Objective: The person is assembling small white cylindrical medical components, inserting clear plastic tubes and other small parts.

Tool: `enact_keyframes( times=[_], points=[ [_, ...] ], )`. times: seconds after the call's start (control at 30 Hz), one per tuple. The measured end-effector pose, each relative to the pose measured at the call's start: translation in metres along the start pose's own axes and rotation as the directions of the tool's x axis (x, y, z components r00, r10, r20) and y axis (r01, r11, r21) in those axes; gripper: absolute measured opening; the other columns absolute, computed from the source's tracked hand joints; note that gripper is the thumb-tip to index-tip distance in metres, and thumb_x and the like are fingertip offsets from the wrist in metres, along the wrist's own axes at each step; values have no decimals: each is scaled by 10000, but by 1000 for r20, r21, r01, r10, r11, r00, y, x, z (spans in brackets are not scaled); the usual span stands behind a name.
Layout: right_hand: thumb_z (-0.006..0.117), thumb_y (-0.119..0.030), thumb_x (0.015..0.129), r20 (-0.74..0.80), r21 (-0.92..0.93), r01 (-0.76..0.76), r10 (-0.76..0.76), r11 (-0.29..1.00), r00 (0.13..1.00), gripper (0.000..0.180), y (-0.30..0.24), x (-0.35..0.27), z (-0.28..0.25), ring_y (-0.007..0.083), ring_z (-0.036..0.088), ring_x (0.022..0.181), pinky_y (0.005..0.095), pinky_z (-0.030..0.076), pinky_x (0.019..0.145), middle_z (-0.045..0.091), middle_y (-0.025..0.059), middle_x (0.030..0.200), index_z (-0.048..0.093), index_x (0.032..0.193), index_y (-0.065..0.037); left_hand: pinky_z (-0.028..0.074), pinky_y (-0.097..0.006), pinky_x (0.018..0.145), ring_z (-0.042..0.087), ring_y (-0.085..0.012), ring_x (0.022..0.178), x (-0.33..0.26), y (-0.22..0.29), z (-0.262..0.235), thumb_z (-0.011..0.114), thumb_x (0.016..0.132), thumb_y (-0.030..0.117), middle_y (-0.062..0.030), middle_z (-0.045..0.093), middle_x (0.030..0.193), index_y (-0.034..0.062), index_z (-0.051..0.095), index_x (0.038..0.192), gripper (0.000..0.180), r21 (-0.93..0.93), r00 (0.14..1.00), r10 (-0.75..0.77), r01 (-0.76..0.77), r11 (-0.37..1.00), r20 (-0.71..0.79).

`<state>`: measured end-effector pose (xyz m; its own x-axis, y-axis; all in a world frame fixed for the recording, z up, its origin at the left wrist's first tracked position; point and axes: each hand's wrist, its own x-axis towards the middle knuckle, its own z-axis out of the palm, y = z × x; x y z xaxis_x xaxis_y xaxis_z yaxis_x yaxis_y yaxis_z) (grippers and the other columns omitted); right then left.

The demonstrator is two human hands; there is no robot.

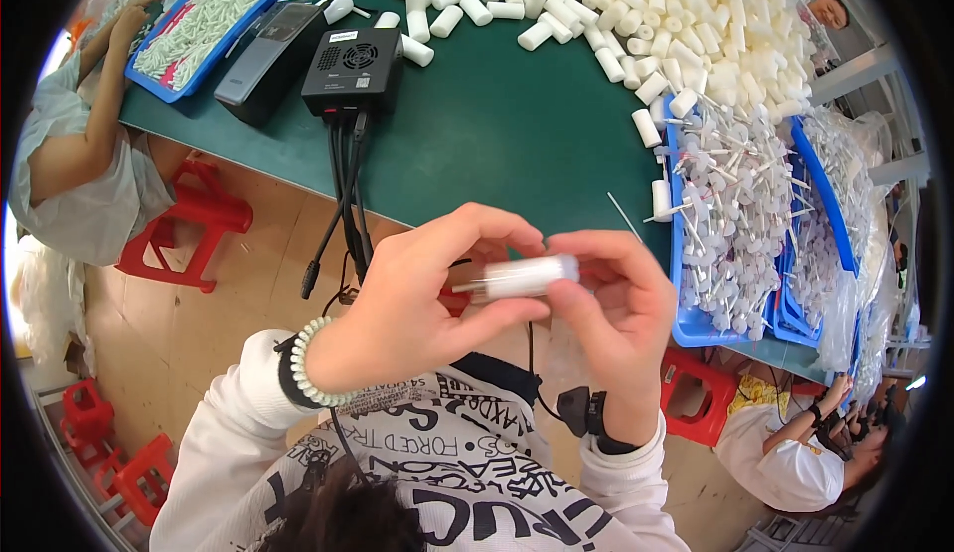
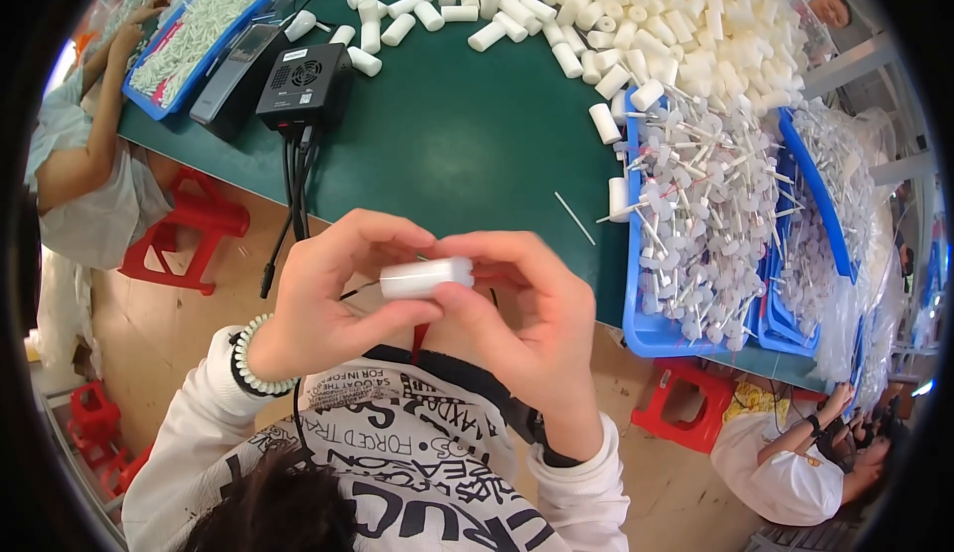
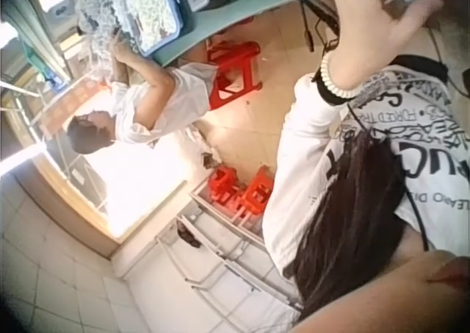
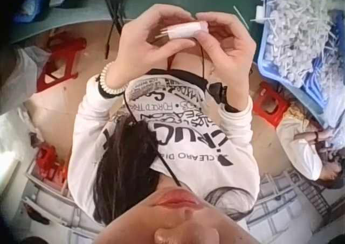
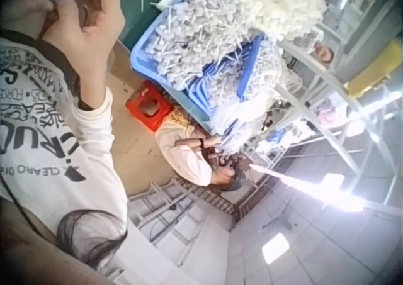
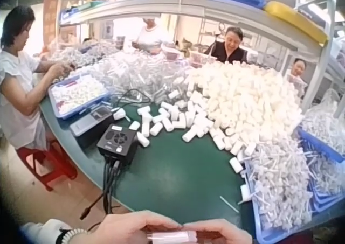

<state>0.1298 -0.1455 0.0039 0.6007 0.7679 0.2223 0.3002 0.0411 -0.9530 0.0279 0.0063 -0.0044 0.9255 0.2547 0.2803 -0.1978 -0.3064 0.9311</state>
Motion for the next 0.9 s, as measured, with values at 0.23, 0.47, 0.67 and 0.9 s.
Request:
enact_keyframes(
  times=[0.23, 0.47, 0.67, 0.9],
  points=[
    [705, 87, 687, -127, 179, 66, -44, 982, 991, 288, 0, -15, -9, 197, 624, 864, 281, 516, 757, 633, 159, 979, 643, 965, 45, 509, -251, 647, 659, -168, 737, -3, 10, -6, 757, 689, 37, -124, 664, 806, -35, 640, 985, 327, 78, 993, 114, -114, 990, 5],
    [757, 21, 645, -93, -55, 152, -157, 987, 983, 236, -1, -15, -11, 181, 635, 766, 255, 513, 645, 655, 123, 885, 695, 872, 0, 514, -236, 551, 644, -161, 642, -7, 11, -3, 764, 695, 78, -103, 663, 787, -10, 646, 986, 326, 82, 996, 88, -89, 993, 16],
    [756, 23, 640, -54, -57, 148, -152, 987, 987, 255, -2, -15, -13, 175, 637, 751, 246, 511, 622, 657, 116, 880, 704, 888, -14, 486, -243, 543, 631, -173, 640, -7, 6, -3, 775, 682, 86, -127, 663, 802, -38, 637, 994, 363, 186, 964, 255, -265, 946, 76],
    [747, 46, 642, -89, 44, 3, 1, 999, 996, 289, -7, -9, -13, 158, 615, 707, 243, 487, 604, 659, 129, 881, 694, 924, 4, 493, -251, 556, 642, -178, 658, -9, 15, 0, 773, 683, 57, -144, 667, 815, -46, 630, 1001, 363, 194, 995, 94, -100, 976, 39]
  ],
)
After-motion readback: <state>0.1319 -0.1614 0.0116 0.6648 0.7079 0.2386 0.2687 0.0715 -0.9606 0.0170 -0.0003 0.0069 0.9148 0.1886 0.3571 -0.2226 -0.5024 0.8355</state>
